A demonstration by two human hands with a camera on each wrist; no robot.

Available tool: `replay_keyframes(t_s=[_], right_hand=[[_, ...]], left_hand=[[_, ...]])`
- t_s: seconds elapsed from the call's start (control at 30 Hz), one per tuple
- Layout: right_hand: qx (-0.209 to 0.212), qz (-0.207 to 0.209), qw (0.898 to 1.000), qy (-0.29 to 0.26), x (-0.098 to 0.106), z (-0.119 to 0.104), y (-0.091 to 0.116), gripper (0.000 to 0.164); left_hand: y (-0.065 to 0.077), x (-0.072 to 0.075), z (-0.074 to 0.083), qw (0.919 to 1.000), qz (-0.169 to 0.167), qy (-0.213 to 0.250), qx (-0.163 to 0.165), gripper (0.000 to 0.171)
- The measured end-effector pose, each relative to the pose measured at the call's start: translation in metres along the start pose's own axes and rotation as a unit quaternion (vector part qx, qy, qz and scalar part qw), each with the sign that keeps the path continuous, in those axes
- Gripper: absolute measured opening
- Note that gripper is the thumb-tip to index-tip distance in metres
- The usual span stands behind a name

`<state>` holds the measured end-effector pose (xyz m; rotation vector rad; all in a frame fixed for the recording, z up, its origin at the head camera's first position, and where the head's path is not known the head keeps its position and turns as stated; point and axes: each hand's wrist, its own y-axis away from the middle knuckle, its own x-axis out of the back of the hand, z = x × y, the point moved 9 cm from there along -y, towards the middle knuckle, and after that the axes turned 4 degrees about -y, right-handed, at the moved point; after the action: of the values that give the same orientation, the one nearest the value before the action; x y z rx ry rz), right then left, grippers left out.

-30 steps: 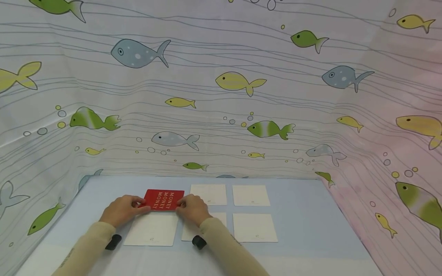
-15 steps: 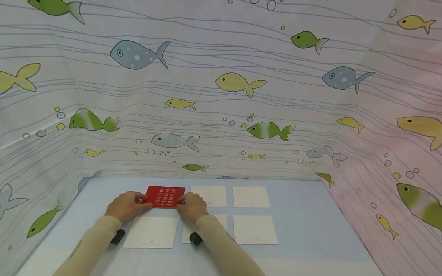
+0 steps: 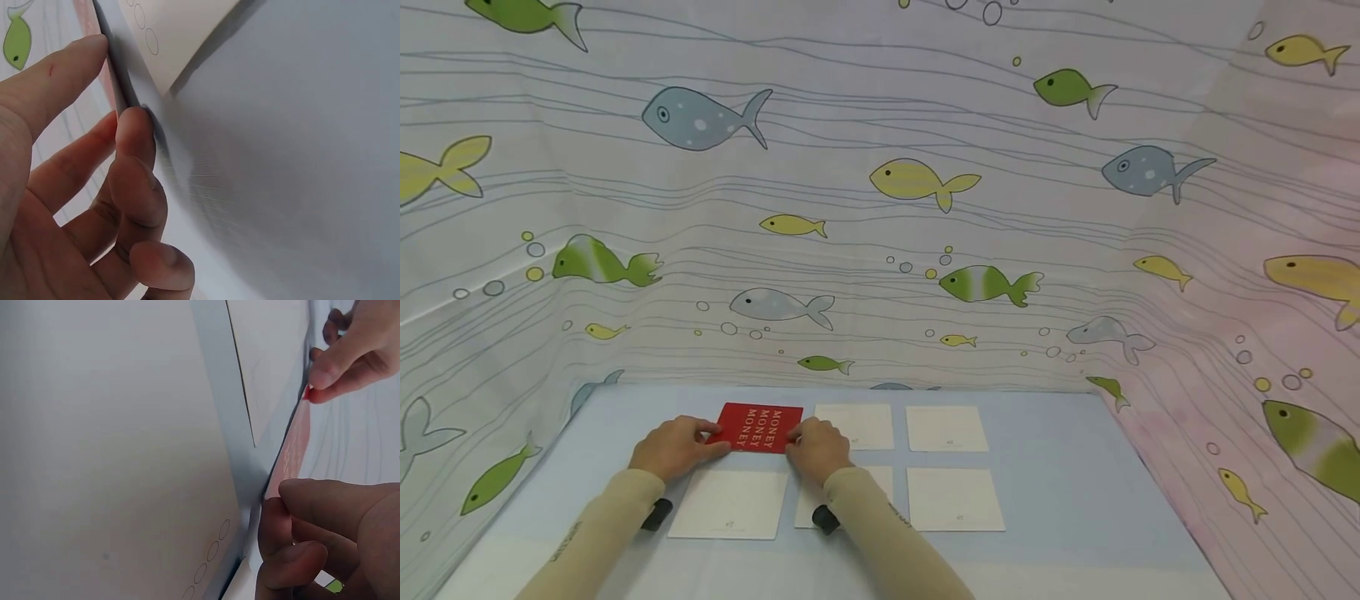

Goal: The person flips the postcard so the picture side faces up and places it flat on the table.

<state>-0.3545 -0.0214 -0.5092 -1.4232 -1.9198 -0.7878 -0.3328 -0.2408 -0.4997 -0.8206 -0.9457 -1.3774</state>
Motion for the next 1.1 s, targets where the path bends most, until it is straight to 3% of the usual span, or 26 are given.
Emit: replay_keyframes(t_s=[0.43,0.67,0.93,1.1], right_hand=[[-0.003,-0.025,1.0,0.009,-0.006,-0.005,0.007,0.035],[-0.002,-0.04,0.999,-0.013,-0.009,-0.005,0.012,0.042],[0.019,-0.02,0.999,-0.044,0.001,-0.006,0.013,0.038],[0.031,-0.012,0.999,-0.043,0.007,-0.007,0.016,0.038]], left_hand=[[0.005,-0.001,0.001,0.9997,0.005,-0.024,-0.004,0.048],[0.006,-0.006,-0.005,0.9999,0.011,-0.002,-0.004,0.048],[0.011,0.003,-0.008,0.9997,0.012,0.021,-0.005,0.048],[0.013,0.012,0.0,0.999,0.01,0.038,-0.021,0.049]])
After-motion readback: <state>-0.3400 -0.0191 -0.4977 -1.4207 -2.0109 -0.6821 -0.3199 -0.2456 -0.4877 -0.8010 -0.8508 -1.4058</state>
